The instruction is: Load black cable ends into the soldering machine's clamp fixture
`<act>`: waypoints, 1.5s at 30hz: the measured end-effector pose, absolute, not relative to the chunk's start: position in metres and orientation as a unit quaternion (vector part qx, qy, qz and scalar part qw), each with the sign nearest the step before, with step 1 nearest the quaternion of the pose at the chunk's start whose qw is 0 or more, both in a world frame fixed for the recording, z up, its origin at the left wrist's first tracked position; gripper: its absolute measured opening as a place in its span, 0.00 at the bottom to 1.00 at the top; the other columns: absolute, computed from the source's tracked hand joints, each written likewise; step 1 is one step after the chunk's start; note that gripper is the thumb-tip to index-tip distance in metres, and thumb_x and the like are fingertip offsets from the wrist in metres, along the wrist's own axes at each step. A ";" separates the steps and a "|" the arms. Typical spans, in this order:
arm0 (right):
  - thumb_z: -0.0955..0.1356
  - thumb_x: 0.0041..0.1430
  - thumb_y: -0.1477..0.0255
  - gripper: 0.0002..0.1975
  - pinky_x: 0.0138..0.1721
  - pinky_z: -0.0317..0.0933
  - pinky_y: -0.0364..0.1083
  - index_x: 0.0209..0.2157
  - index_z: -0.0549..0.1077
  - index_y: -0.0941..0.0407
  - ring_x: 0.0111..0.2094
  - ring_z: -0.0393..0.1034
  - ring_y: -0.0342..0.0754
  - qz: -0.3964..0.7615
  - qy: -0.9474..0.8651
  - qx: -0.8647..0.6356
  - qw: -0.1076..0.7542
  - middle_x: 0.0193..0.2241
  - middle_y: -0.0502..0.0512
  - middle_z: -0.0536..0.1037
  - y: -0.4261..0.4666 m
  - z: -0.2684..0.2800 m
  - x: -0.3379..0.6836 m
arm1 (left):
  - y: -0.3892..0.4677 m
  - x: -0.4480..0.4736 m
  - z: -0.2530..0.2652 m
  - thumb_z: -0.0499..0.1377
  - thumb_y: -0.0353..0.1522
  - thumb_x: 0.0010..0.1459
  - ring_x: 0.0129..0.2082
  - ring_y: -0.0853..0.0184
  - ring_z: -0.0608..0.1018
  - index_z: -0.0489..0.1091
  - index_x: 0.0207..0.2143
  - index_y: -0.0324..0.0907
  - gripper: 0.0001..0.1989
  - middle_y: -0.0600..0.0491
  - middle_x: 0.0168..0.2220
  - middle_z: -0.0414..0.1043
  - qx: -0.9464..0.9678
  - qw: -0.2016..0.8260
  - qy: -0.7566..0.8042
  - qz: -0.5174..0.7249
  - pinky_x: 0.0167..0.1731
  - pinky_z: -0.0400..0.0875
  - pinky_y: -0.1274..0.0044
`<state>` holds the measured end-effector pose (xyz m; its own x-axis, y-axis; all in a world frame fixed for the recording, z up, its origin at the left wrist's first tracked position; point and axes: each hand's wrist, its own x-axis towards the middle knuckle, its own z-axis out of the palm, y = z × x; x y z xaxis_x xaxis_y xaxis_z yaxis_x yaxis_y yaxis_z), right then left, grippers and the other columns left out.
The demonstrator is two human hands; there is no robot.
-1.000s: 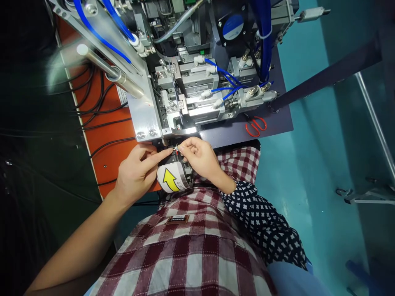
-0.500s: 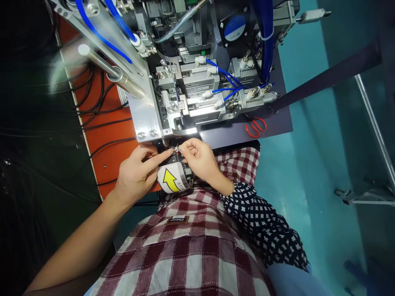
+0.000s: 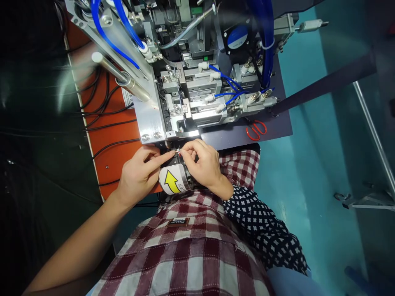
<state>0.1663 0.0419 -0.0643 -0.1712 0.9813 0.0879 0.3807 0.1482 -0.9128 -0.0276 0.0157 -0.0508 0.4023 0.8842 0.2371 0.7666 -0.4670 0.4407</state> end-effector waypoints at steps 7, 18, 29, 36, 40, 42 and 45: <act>0.66 0.62 0.75 0.05 0.33 0.62 0.45 0.30 0.69 0.55 0.28 0.65 0.44 0.397 -0.647 -0.524 0.386 0.28 0.50 0.73 0.043 -0.067 0.162 | 0.015 -0.027 -0.050 0.52 0.29 0.64 0.33 0.66 0.72 0.75 0.49 0.38 0.16 0.47 0.35 0.66 0.827 0.129 0.503 0.217 0.29 0.69 0.77; 0.65 0.62 0.73 0.05 0.31 0.61 0.45 0.30 0.69 0.55 0.27 0.65 0.44 0.405 -0.645 -0.539 0.360 0.28 0.50 0.72 0.043 -0.069 0.162 | 0.015 -0.028 -0.050 0.52 0.30 0.65 0.33 0.67 0.71 0.75 0.49 0.40 0.15 0.49 0.35 0.66 0.825 0.130 0.504 0.218 0.30 0.70 0.77; 0.66 0.63 0.67 0.08 0.25 0.60 0.42 0.34 0.73 0.56 0.23 0.66 0.41 0.499 -0.562 -0.561 0.347 0.27 0.50 0.75 0.044 -0.076 0.172 | 0.015 -0.028 -0.052 0.51 0.29 0.65 0.34 0.68 0.71 0.74 0.50 0.42 0.16 0.49 0.35 0.66 0.822 0.137 0.504 0.227 0.30 0.69 0.78; 0.67 0.60 0.68 0.08 0.23 0.59 0.42 0.31 0.73 0.57 0.22 0.63 0.42 0.523 -0.539 -0.549 0.367 0.22 0.49 0.72 0.046 -0.072 0.157 | 0.015 -0.027 -0.051 0.51 0.28 0.64 0.34 0.68 0.71 0.75 0.49 0.42 0.16 0.49 0.36 0.66 0.819 0.141 0.509 0.225 0.31 0.69 0.77; 0.67 0.60 0.72 0.06 0.29 0.60 0.44 0.29 0.73 0.56 0.25 0.63 0.43 0.412 -0.618 -0.542 0.394 0.25 0.50 0.72 0.043 -0.065 0.156 | 0.015 -0.027 -0.051 0.51 0.28 0.64 0.33 0.68 0.72 0.75 0.49 0.42 0.16 0.49 0.36 0.66 0.819 0.138 0.511 0.222 0.31 0.69 0.78; 0.66 0.60 0.72 0.06 0.30 0.60 0.45 0.29 0.72 0.56 0.26 0.64 0.43 0.389 -0.633 -0.542 0.392 0.26 0.51 0.72 0.042 -0.064 0.157 | 0.015 -0.027 -0.051 0.51 0.28 0.64 0.34 0.68 0.72 0.75 0.49 0.42 0.16 0.49 0.36 0.66 0.820 0.138 0.511 0.220 0.31 0.69 0.78; 0.66 0.61 0.70 0.06 0.26 0.58 0.44 0.29 0.71 0.56 0.23 0.63 0.42 0.460 -0.587 -0.552 0.374 0.24 0.49 0.71 0.043 -0.068 0.159 | 0.014 -0.027 -0.052 0.51 0.29 0.64 0.34 0.67 0.72 0.75 0.49 0.42 0.16 0.48 0.36 0.66 0.820 0.139 0.509 0.220 0.31 0.69 0.77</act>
<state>0.1591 0.0434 -0.0681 -0.1117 0.9914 -0.0685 0.3028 -0.0317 -0.9525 -0.0274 0.0144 -0.0517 0.3847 0.8966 0.2194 0.7746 -0.4429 0.4514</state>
